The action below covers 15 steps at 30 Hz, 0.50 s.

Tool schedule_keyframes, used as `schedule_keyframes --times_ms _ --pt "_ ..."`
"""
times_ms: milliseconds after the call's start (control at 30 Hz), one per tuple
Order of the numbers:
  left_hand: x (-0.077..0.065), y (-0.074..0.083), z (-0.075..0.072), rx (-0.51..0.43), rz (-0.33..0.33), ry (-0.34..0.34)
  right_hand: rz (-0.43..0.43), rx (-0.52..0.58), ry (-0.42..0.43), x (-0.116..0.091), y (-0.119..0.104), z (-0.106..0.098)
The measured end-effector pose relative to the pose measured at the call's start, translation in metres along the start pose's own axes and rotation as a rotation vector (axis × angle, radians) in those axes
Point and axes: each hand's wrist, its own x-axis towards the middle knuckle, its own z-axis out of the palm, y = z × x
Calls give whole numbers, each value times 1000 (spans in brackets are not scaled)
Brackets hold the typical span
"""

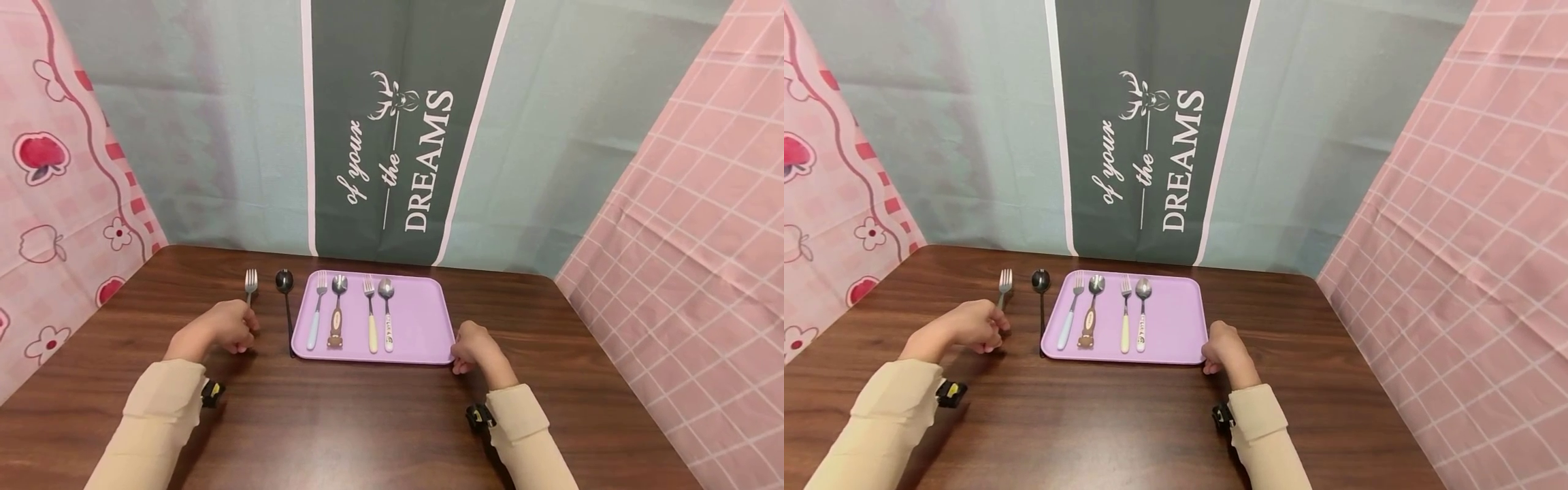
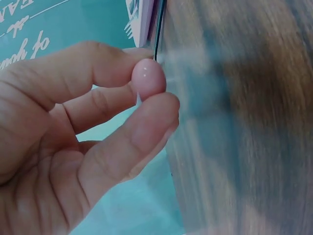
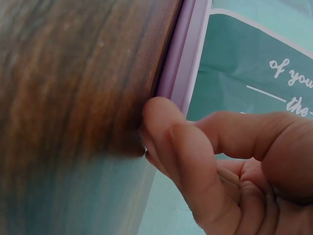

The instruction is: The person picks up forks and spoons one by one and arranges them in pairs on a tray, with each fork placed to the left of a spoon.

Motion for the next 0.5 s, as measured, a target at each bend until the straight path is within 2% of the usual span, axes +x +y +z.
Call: schedule_keyframes --times_ms 200,500 --pt "-1 3 -2 -9 17 7 -4 7 0 0 -1 -3" --pt "1 8 2 -40 33 28 12 30 -3 -1 -3 -5"
